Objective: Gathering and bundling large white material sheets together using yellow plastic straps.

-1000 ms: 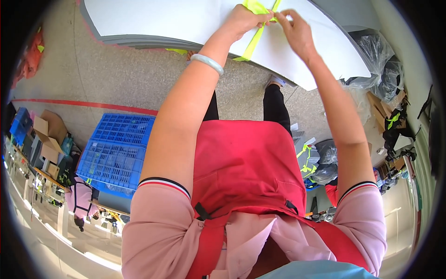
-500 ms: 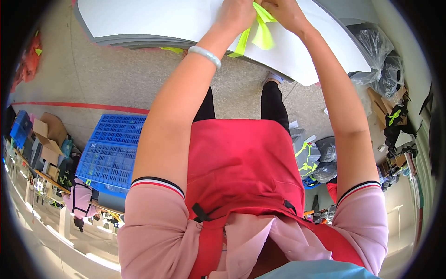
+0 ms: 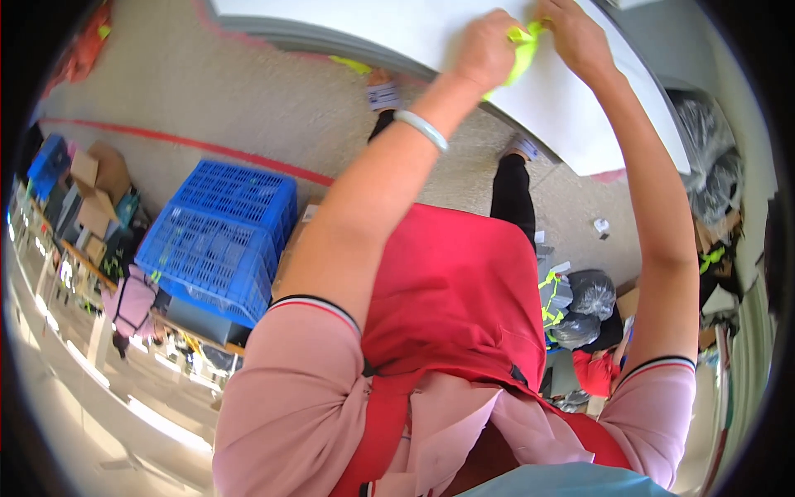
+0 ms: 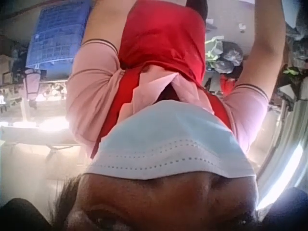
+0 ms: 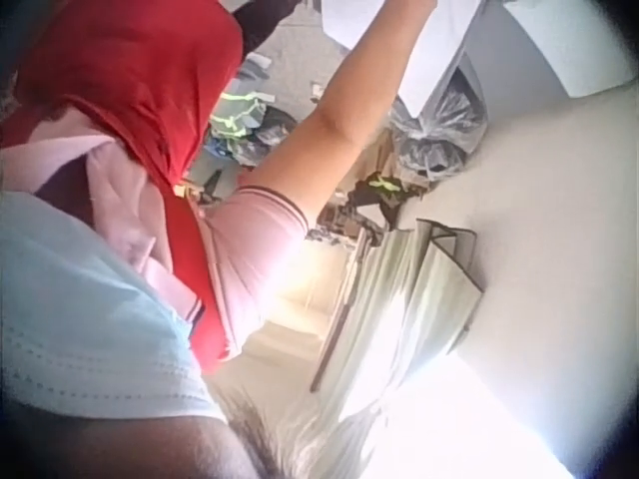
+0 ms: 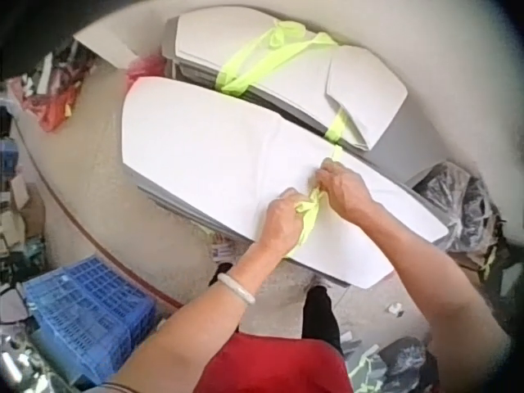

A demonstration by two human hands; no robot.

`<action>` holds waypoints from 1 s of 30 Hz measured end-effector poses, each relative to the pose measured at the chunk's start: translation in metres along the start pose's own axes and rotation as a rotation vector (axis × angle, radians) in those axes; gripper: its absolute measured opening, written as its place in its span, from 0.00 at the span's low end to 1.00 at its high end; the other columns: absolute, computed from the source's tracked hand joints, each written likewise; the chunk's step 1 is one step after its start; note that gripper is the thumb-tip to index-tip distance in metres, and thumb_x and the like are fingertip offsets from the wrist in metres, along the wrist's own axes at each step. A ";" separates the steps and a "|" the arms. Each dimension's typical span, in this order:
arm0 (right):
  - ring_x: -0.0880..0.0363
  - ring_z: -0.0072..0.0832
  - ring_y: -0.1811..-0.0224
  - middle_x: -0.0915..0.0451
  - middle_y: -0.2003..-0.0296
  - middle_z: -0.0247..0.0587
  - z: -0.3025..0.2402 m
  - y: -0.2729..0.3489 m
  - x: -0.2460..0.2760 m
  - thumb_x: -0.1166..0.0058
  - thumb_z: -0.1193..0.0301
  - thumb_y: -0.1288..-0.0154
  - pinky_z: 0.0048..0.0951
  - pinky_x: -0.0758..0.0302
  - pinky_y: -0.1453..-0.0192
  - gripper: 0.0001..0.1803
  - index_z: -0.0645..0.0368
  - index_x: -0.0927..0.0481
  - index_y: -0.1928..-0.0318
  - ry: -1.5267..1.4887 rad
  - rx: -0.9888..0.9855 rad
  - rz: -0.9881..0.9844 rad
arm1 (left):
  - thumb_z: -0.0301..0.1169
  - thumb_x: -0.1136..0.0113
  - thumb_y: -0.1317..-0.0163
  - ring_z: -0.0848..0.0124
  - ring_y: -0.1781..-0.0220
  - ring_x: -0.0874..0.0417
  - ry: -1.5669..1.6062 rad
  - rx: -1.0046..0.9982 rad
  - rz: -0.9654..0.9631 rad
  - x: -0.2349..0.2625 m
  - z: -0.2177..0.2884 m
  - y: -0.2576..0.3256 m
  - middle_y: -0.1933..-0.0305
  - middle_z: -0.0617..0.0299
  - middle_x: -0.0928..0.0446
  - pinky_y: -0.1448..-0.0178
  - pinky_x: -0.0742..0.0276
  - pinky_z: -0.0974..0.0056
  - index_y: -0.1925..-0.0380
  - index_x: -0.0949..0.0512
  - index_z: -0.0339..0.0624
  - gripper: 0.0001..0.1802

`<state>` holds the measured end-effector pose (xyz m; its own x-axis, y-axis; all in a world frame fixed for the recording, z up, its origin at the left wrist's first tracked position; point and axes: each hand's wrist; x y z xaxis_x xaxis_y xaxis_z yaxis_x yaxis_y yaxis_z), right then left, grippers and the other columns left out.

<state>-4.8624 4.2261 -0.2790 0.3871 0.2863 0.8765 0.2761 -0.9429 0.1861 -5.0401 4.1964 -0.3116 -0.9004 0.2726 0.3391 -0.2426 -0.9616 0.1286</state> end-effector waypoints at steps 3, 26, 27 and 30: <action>0.22 0.42 0.64 0.23 0.65 0.41 0.024 -0.004 -0.016 0.51 0.73 0.34 0.39 0.26 0.62 0.04 0.57 0.23 0.62 0.087 0.109 0.042 | 0.20 0.36 0.49 0.51 0.63 0.19 -0.004 0.020 -0.003 -0.003 -0.009 0.024 0.66 0.51 0.20 0.58 0.24 0.57 0.68 0.17 0.40 0.07; 0.22 0.31 0.59 0.23 0.61 0.40 0.021 -0.013 -0.036 0.50 0.84 0.35 0.28 0.26 0.51 0.10 0.60 0.24 0.55 -0.201 -0.223 -0.065 | 0.32 0.39 0.45 0.48 0.42 0.23 -0.474 0.464 0.685 0.196 -0.329 0.050 0.51 0.41 0.21 0.36 0.31 0.52 0.51 0.23 0.32 0.22; 0.23 0.30 0.60 0.24 0.62 0.40 0.027 -0.009 -0.028 0.51 0.84 0.35 0.27 0.27 0.51 0.10 0.60 0.24 0.55 -0.217 -0.236 -0.089 | 0.35 0.43 0.42 0.50 0.41 0.22 -0.587 0.622 0.118 0.194 -0.332 0.041 0.51 0.43 0.20 0.36 0.31 0.52 0.52 0.21 0.34 0.20; 0.26 0.32 0.61 0.25 0.63 0.41 0.036 -0.007 -0.014 0.53 0.85 0.36 0.28 0.28 0.51 0.10 0.60 0.25 0.57 -0.103 -0.171 -0.079 | 0.42 0.53 0.34 0.52 0.45 0.19 -0.270 0.623 0.065 0.169 -0.316 0.057 0.52 0.47 0.18 0.41 0.26 0.52 0.58 0.16 0.42 0.20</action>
<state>-4.8378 4.2350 -0.3084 0.4601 0.3679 0.8080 0.1590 -0.9295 0.3327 -5.3204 4.1773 -0.5415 -0.7647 0.2918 0.5745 0.1347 -0.7995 0.5854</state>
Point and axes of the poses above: each hand's wrist, its own y-axis away from the middle knuckle, its own x-axis out of the back of the hand, z = x × y
